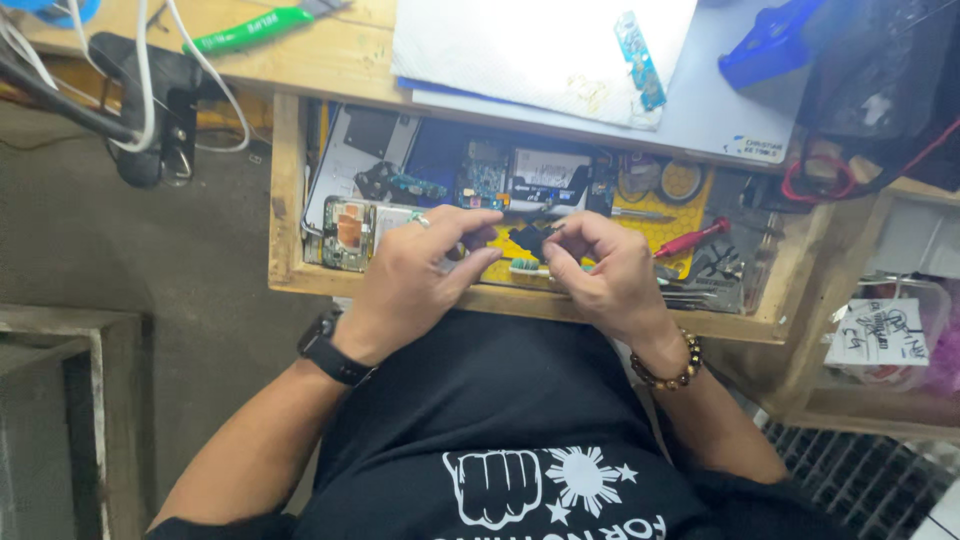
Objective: The person uses a soldering iron and tweezers to work on a small blue circuit board placed on a white paper. They repeatedly heat specific points on the board, adjust components with tweezers, and occasionally reposition the board. The workspace includes various tools and electronic parts visible on the table.
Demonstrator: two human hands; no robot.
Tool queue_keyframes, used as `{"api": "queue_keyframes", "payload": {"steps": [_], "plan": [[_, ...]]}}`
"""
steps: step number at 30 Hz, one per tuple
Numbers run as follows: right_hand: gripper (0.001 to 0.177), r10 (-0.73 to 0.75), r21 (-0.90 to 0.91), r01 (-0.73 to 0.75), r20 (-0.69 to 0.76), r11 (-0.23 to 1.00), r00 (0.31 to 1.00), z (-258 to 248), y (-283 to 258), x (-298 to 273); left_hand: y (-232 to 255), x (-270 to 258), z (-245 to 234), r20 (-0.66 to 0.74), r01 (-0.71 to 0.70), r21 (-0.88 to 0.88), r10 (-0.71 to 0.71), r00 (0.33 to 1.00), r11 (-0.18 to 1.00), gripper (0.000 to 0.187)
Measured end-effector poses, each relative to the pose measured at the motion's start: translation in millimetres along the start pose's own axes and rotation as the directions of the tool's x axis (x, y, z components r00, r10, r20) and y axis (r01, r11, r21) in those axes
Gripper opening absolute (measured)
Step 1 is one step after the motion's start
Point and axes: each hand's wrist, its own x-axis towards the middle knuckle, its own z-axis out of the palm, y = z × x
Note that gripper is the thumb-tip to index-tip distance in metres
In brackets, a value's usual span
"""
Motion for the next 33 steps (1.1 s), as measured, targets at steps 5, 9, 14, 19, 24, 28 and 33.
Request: {"api": "queue_keyframes", "payload": {"steps": [5, 9, 14, 19, 24, 28, 33], "plan": [[0.012, 0.109, 0.359, -0.133, 0.086, 0.924, 0.99, 0.9, 3.3, 14.5, -0.1, 12.3, 4.3, -0.026, 0.161, -0.229, -0.172, 0.985, 0.96, 0.023], [0.015, 0.064, 0.451, -0.116, 0.128, 0.885, 0.99, -3.7, -2.5, 26.6, 0.1, 21.3, 1.6, -0.046, 0.212, -0.307, -0.237, 0.97, 0.928, 0.022], [0.018, 0.071, 0.441, -0.104, 0.091, 0.892, 0.993, -10.1, -20.9, 49.3, -2.0, 41.3, -4.8, -0.066, 0.231, -0.497, -0.302, 0.951, 0.837, 0.023], [0.029, -0.324, -0.106, 0.308, -0.204, 0.945, 0.924, -14.7, -50.4, 71.6, 1.8, 72.3, -22.6, -0.156, 0.158, -0.413, -0.24, 0.958, 0.897, 0.021], [0.044, -0.665, -0.359, 0.589, -0.139, 0.724, 0.733, -20.5, -62.2, 101.3, 0.2, 106.2, -28.9, -0.136, 0.17, -0.321, -0.223, 0.965, 0.932, 0.022], [0.04, -0.591, -0.367, 0.506, -0.173, 0.781, 0.788, -17.4, -56.2, 109.8, -7.6, 126.7, -30.5, -0.133, 0.111, -0.248, -0.147, 0.98, 0.962, 0.021], [0.034, -0.661, -0.549, 0.455, -0.259, 0.701, 0.704, -14.9, -48.1, 108.5, -8.8, 134.3, -33.1, -0.195, -0.113, -0.015, 0.108, 0.975, 0.993, 0.022]]}}
